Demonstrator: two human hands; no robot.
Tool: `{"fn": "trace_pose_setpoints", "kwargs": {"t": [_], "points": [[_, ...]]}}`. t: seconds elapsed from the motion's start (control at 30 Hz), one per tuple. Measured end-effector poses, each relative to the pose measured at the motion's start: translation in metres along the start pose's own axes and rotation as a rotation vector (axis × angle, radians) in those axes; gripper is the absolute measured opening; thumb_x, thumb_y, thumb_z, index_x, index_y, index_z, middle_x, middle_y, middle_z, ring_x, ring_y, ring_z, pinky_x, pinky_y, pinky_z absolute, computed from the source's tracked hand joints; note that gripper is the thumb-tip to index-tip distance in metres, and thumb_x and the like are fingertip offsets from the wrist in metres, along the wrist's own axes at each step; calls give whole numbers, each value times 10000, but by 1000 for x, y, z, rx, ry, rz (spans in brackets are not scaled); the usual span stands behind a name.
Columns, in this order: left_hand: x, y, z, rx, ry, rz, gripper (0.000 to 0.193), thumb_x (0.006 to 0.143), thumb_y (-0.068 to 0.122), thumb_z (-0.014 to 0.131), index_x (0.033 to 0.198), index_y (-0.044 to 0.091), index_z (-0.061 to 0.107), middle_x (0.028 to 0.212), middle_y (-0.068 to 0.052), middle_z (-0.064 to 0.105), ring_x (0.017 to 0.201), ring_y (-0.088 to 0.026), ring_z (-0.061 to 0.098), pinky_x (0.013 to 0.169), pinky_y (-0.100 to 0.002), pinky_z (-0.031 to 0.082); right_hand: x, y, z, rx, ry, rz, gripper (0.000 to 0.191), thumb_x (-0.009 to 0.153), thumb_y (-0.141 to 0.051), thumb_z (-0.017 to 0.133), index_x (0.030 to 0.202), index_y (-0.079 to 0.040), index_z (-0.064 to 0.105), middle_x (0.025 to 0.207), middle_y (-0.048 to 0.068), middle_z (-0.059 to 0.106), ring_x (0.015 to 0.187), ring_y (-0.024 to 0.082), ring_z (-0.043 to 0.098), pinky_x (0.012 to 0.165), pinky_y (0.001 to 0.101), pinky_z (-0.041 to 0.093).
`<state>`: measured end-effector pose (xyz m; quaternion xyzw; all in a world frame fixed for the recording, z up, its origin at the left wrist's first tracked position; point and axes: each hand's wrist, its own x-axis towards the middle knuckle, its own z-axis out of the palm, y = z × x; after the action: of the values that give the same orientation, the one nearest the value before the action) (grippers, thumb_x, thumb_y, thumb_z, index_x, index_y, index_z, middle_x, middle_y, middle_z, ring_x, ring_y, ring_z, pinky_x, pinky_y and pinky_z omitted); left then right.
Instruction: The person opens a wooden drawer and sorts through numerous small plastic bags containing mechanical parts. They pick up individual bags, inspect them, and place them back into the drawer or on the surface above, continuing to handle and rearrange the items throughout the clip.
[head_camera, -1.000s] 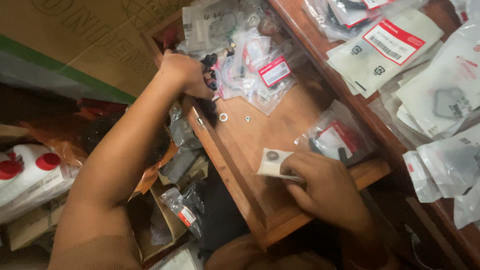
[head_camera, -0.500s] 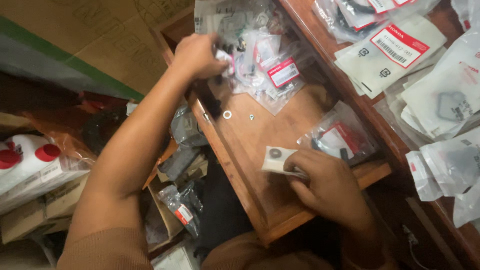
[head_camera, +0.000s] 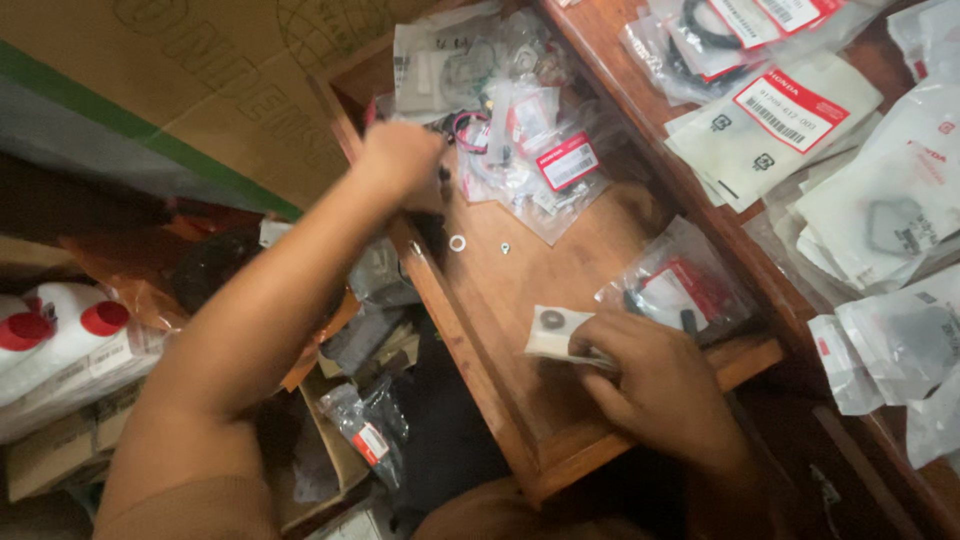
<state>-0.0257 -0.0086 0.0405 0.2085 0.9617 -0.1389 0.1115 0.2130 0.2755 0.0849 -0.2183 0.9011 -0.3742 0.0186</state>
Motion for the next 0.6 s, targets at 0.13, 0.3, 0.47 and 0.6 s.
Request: {"fn": "trace_pose_setpoints", "kwargs": {"t": [0.13, 0.3, 0.47, 0.6], "points": [[7, 11, 25, -33, 83, 10, 459, 643, 302, 825, 1026, 66, 730, 1047, -230, 699, 936, -381, 719, 782, -482, 588, -2, 3, -2, 13, 17, 6, 208, 697, -92, 731, 889, -78, 652, 859, 124, 678, 822, 351, 679, 703, 424, 523], [10, 3, 20, -113, 357, 10, 459, 705, 292, 805, 1073, 34, 711, 1057, -236, 693, 888, -402, 709, 727, -513, 580, -3, 7, -4, 23, 25, -36, 206, 699, -82, 717, 892, -75, 644, 860, 127, 680, 857, 353, 681, 730, 428, 523], [-4, -4, -28, -401, 59, -33, 519, 699, 439, 800, 1092, 101, 767, 1031, -191, 746, 954, -379, 722, 860, -483, 567, -2, 8, -4, 16, 1, 16, 227, 682, -95, 731, 896, -77, 658, 880, 128, 698, 842, 358, 684, 705, 430, 523], [-29, 47, -40, -140, -381, 17, 675, 676, 638, 782, 1052, 78, 808, 1091, -178, 761, 1012, -356, 730, 916, -470, 571, 2, 8, -4, 13, 1, -14, 235, 679, -92, 725, 902, -71, 654, 863, 128, 692, 832, 359, 685, 700, 431, 529]]}}
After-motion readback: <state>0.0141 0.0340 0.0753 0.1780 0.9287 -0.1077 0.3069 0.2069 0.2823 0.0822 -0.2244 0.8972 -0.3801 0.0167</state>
